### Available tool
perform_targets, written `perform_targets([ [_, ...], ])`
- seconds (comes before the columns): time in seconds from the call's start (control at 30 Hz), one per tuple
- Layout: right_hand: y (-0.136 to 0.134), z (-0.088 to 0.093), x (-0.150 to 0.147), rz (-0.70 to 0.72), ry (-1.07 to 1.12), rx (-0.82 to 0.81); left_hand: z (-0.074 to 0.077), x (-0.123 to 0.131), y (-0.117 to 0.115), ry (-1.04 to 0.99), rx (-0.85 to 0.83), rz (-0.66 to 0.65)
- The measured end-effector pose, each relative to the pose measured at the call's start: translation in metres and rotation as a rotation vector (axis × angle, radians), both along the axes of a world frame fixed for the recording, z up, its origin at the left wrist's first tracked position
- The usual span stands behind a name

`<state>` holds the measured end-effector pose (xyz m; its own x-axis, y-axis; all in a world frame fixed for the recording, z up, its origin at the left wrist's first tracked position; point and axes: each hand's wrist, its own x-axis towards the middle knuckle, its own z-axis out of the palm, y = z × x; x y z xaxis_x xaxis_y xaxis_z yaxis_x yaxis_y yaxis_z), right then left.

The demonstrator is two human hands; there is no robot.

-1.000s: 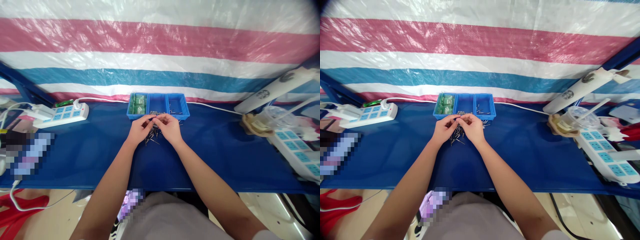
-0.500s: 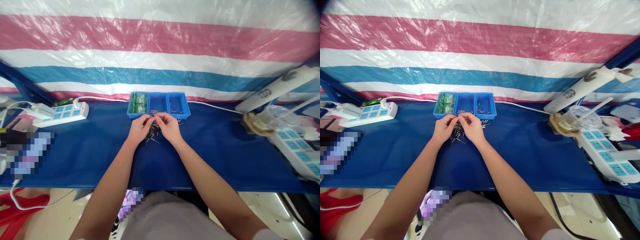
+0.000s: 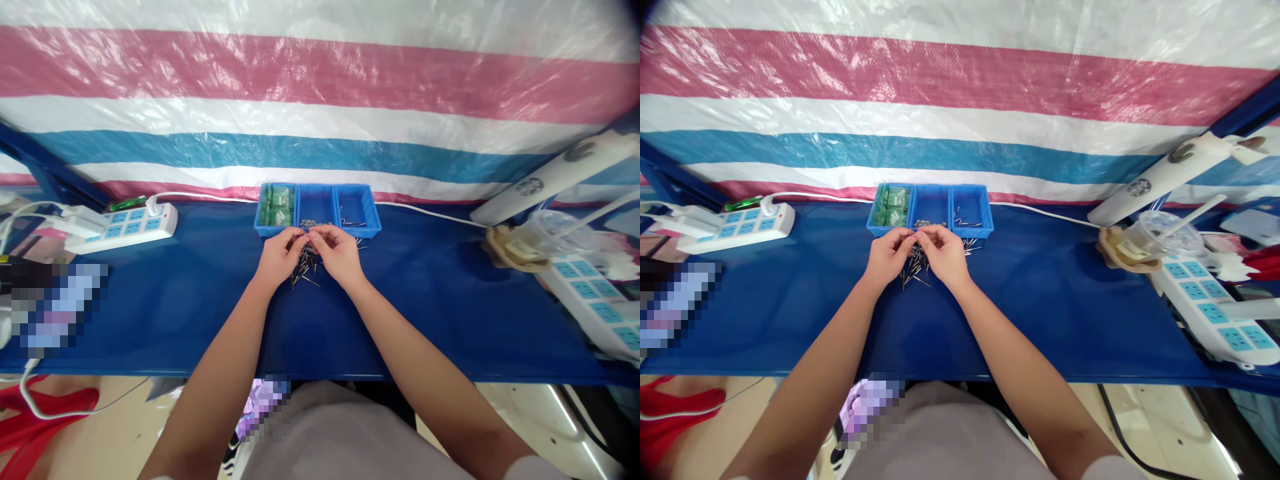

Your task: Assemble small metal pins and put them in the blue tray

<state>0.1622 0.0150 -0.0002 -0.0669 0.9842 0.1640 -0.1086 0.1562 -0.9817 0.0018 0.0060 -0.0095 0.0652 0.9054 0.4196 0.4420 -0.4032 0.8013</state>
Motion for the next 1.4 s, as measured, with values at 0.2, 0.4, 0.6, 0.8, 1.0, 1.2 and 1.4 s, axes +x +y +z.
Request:
perform_targets([
  [0.2, 0.0001, 0.0008, 0.0001, -0.003, 0.007, -0.016, 0.0026, 0.0003, -0.0030, -0.045, -0.027, -0.040],
  [0.4, 0.0016, 0.0013, 0.0007, -0.066, 0.014, -0.063, 0.0004, 0.0037, -0.0006, -0.072, 0.053, -0.036],
  [0.6, 0.0023, 0.0023, 0.0012, -0.061, 0.029, -0.088, 0.0003, 0.0034, 0.0001, -0.080, 0.049, -0.050],
  [0.8, 0.0022, 0.0021, 0.0009, -0.050, 0.029, -0.065, 0.0000, 0.0022, 0.0008, -0.050, 0.032, -0.020],
  [1.0, 0.0006, 0.0016, 0.0009, -0.006, 0.033, -0.029, -0.0014, 0.0006, 0.0010, -0.084, -0.017, -0.024],
  [1.2, 0.0027, 0.0016, 0.0016, -0.037, 0.047, -0.083, -0.0010, 0.0024, 0.0004, -0.090, 0.027, -0.017],
  [1.4, 0.0025, 0.0008, 0.0023, -0.013, 0.038, -0.067, -0.0012, 0.0007, 0.0016, -0.047, 0.046, -0.003],
])
